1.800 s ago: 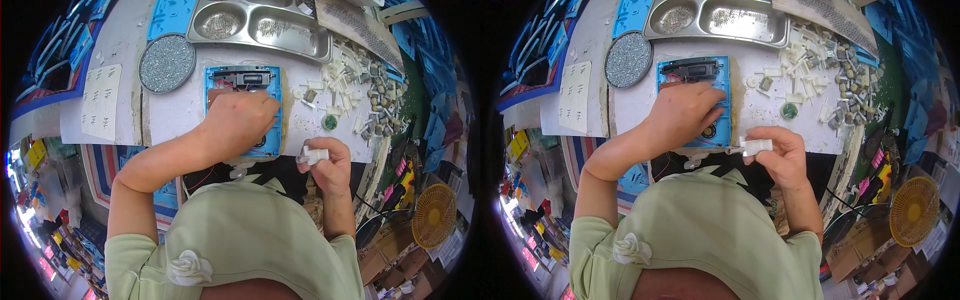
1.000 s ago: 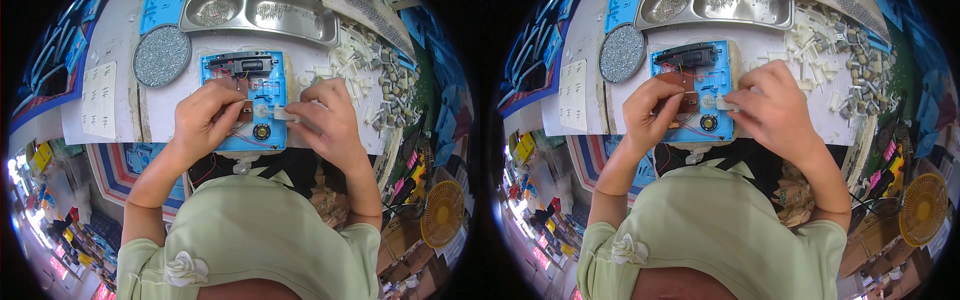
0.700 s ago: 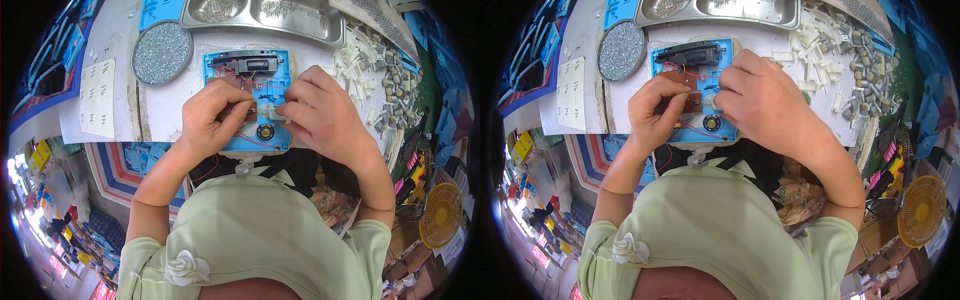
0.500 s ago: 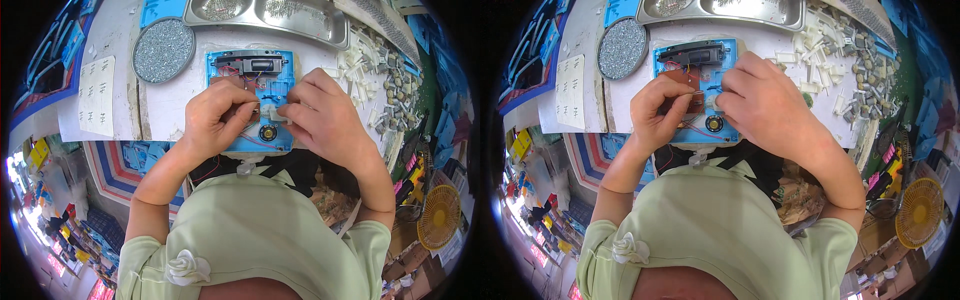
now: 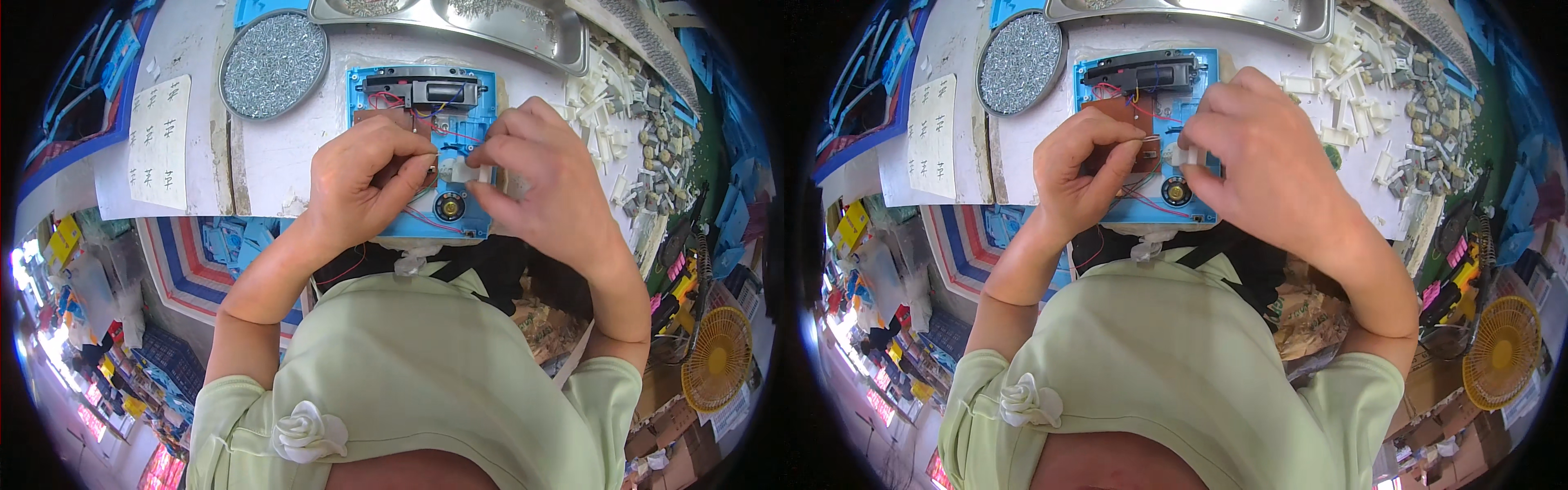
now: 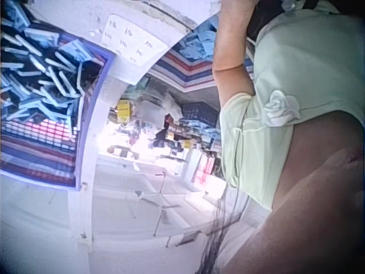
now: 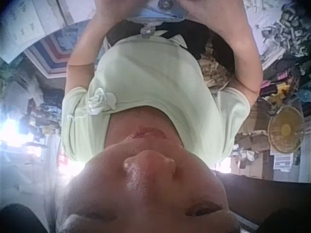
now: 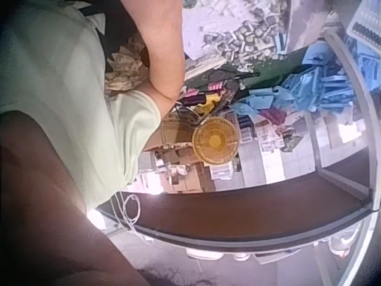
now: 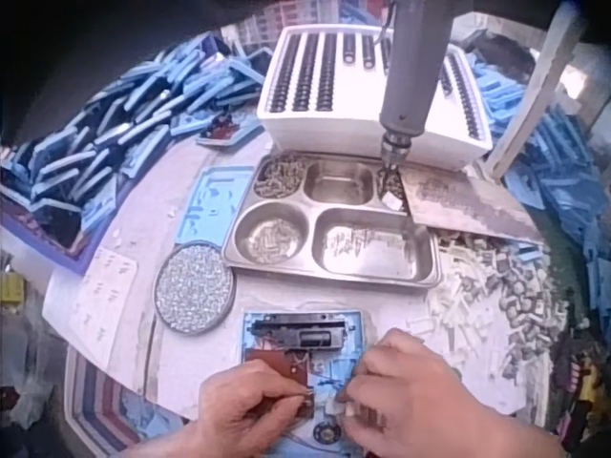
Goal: Assembling the internal components and housing of a blue electronic device using a soldering iron and an electric screwdriver.
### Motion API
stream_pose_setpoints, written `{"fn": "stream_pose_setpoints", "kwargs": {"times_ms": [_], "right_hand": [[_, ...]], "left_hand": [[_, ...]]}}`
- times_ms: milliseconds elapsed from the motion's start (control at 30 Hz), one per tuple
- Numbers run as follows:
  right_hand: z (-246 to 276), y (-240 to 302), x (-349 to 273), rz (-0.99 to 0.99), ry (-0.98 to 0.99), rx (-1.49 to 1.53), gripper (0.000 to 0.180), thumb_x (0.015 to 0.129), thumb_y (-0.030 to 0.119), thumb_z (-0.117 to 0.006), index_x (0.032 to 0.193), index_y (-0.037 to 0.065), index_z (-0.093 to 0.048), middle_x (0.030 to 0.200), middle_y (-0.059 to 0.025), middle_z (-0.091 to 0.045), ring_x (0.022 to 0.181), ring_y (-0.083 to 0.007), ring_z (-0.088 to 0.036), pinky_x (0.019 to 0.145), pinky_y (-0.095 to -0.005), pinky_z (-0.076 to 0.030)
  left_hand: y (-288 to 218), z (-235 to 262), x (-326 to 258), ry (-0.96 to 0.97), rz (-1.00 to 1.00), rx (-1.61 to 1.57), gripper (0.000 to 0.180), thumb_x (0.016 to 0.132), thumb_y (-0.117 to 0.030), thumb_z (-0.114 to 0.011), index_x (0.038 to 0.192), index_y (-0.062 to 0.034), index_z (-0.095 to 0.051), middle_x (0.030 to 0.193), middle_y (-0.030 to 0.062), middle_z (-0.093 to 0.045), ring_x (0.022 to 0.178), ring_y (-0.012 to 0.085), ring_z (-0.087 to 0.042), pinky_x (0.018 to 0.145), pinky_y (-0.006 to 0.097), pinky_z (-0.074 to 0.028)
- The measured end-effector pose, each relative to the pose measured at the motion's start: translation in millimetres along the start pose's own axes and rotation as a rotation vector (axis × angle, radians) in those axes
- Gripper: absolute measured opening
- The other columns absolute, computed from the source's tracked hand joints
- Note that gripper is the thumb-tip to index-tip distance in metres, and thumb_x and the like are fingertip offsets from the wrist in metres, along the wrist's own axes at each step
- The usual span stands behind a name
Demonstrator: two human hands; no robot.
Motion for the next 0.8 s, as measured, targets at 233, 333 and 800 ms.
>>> {"fn": "stream_pose_setpoints", "kwargs": {"times_ms": [233, 333, 800], "right_hand": [[0, -9, -3, 0.018, -0.013, -0.005, 0.018, 0.071, 0.006, -0.077, 0.088, 0.005, -0.072, 0.087, -0.0077, -0.063, 0.086, -0.0302, -0.056, 0.072, -0.0392, -0.051], [-6, -8, -7, 0.205, -0.123, -0.102, 0.021, 0.069, 0.004, -0.076, 0.089, 0.004, -0.070, 0.089, -0.0076, -0.062, 0.085, -0.0293, -0.056, 0.071, -0.0378, -0.051], [-25, -26, -30, 0.138, -0.200, 0.125, 0.033, 0.066, 0.003, -0.086, 0.096, 0.004, -0.073, 0.093, -0.0075, -0.065, 0.087, -0.0278, -0.059, 0.073, -0.0377, -0.050]], "left_hand": [[-1, 4, -1, 0.072, 0.024, -0.014, 0.010, 0.089, 0.006, -0.071, 0.097, 0.0014, -0.071, 0.085, 0.0087, -0.068, 0.072, 0.0155, -0.063, 0.063, 0.026, -0.049], [2, 0, 0, 0.015, -0.026, -0.017, 0.010, 0.087, 0.004, -0.075, 0.095, -0.0016, -0.071, 0.078, 0.0067, -0.066, 0.061, 0.0149, -0.060, 0.055, 0.027, -0.046], [4, -1, 0, 0.028, -0.018, -0.005, 0.011, 0.086, 0.004, -0.075, 0.094, -0.0019, -0.071, 0.077, 0.0065, -0.065, 0.063, 0.0155, -0.061, 0.058, 0.028, -0.047]]}}
Point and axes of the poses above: each hand's wrist, its own x-axis towards the middle knuckle, its own z-axis out of the back of the hand, y = z × x, the point moved 1 cm from there along x, towards the middle knuckle
